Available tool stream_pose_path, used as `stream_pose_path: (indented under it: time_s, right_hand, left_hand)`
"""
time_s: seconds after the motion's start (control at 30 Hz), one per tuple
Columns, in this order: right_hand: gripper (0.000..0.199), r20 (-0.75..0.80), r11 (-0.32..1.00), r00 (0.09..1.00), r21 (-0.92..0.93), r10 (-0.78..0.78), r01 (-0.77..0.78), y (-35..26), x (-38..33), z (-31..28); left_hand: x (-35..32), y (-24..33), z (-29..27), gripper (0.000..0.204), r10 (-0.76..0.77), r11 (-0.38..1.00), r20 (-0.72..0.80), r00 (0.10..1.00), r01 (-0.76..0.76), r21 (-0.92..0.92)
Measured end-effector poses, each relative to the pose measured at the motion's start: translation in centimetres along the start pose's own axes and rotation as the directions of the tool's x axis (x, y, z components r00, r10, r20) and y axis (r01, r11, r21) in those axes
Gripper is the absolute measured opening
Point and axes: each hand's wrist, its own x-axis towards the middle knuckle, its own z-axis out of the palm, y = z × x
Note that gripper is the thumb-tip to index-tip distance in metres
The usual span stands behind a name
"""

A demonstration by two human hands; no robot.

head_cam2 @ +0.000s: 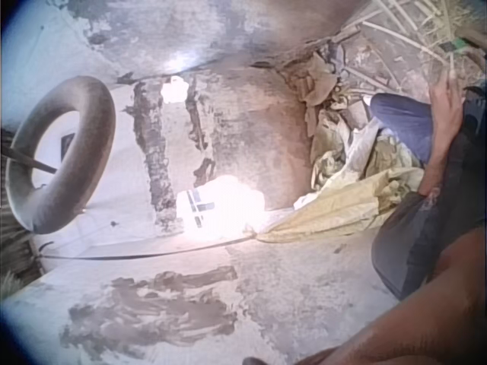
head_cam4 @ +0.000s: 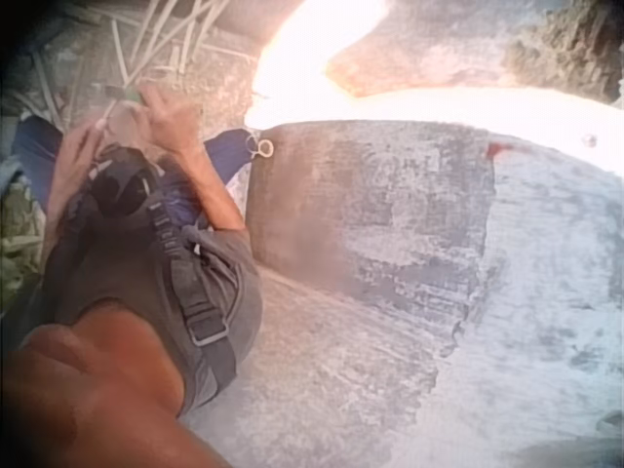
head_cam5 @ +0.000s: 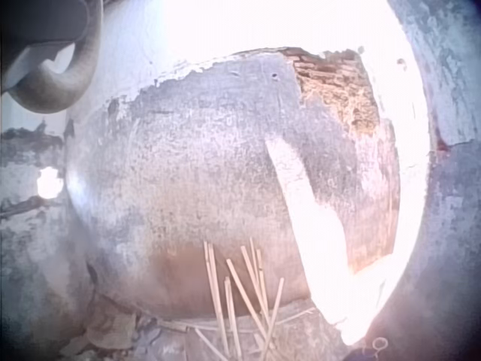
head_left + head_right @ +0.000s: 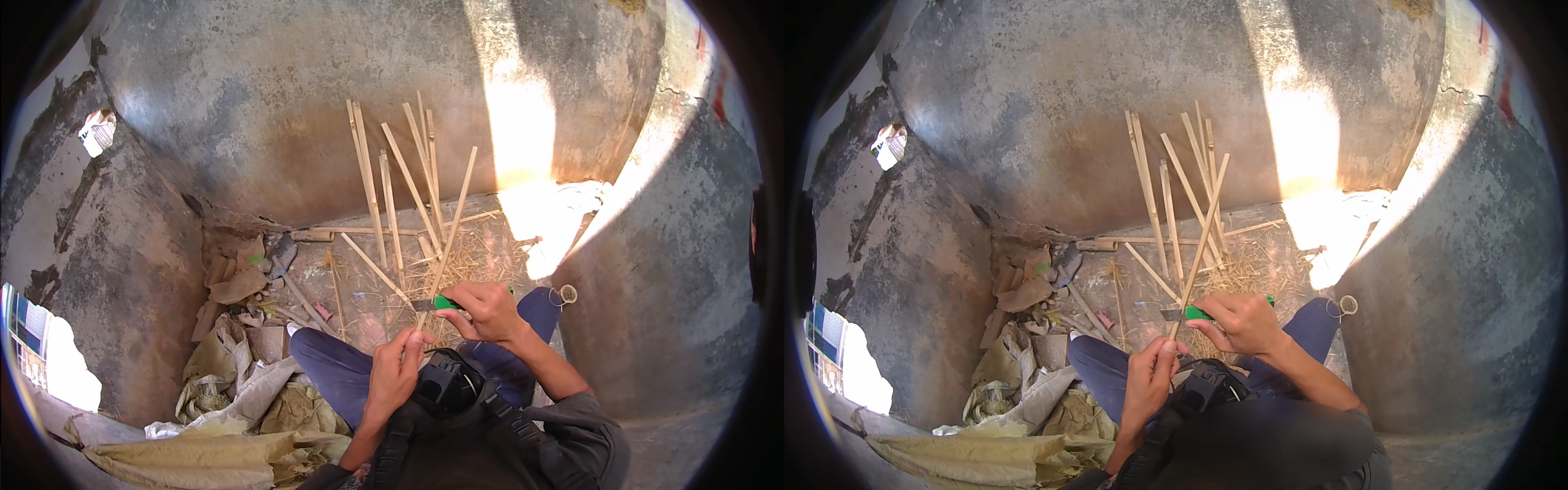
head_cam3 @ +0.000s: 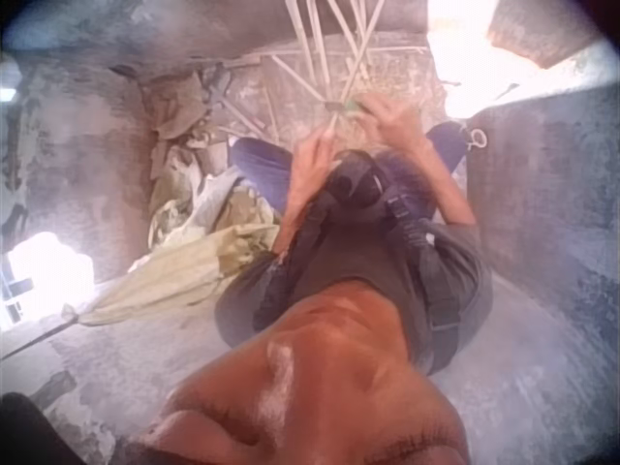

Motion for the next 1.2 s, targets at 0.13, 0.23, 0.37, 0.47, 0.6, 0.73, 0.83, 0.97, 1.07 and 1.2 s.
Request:
stream_pose_path:
  time_s: [0.13, 0.23, 0.37, 0.47, 0.6, 0.73, 0.83, 0.97, 1.07, 1.2]
  right_hand:
    - [0.023, -0.037, 1.0, 0.999, -0.007, -0.007, 0.007, 0.7, 0.4, -0.2]
    - [0.026, -0.157, 0.975, 0.972, -0.112, 0.175, -0.193, 5.0, 0.0, -0.7]
    - [0.03, -0.394, 0.888, 0.819, -0.013, 0.418, -0.459, 9.9, 3.0, -6.4]
    - [0.027, -0.372, 0.899, 0.826, 0.054, 0.423, -0.436, 9.7, 2.2, -6.9]
    - [0.028, -0.189, 0.952, 0.933, 0.055, 0.306, -0.301, 6.3, 0.1, -3.5]
    - [0.025, -0.066, 0.995, 0.995, 0.069, 0.075, -0.07, 2.1, -1.2, 0.0]
    - [0.026, -0.016, 0.998, 1.0, 0.07, 0.011, -0.01, 0.3, -1.3, 1.2]
    - [0.027, -0.025, 0.997, 1.0, 0.07, -0.012, 0.014, -0.2, -1.3, 1.4]
    - [0.027, -0.002, 0.997, 1.0, 0.073, -0.023, 0.023, -0.5, -1.2, 1.0]
    - [0.027, -0.001, 0.998, 1.0, 0.062, -0.024, 0.024, -0.8, -1.1, 0.7]
  left_hand:
    - [-0.2, 0.2, -0.2, 0.029, 0.003, 0.999, -0.008, 1.0, -0.002, 0.032]
    - [-1.2, -0.3, -0.5, 0.028, -0.062, 0.997, 0.051, 0.997, 0.059, 0.048]
    - [-3.4, -2.1, -0.5, 0.029, -0.057, 0.998, 0.129, 0.99, 0.059, -0.014]
    - [-2.9, -2.3, -0.6, 0.029, -0.089, 0.995, 0.103, 0.991, 0.093, -0.036]
    - [-1.5, -2.1, -0.4, 0.028, -0.037, 0.997, 0.036, 0.999, 0.039, -0.073]
    - [-0.1, -1.0, -0.4, 0.024, -0.019, 1.0, 0.009, 1.0, 0.019, -0.025]
    - [0.4, 0.0, -0.1, 0.022, -0.006, 1.0, -0.007, 1.0, 0.006, -0.017]
    - [0.4, 0.2, 0.2, 0.02, 0.023, 1.0, -0.016, 1.0, -0.022, 0.012]
    - [0.3, 0.5, 0.2, 0.02, 0.057, 0.998, -0.026, 0.998, -0.056, 0.026]
    - [0.2, 0.8, 0.2, 0.022, 0.011, 1.0, -0.004, 1.0, -0.011, 0.015]
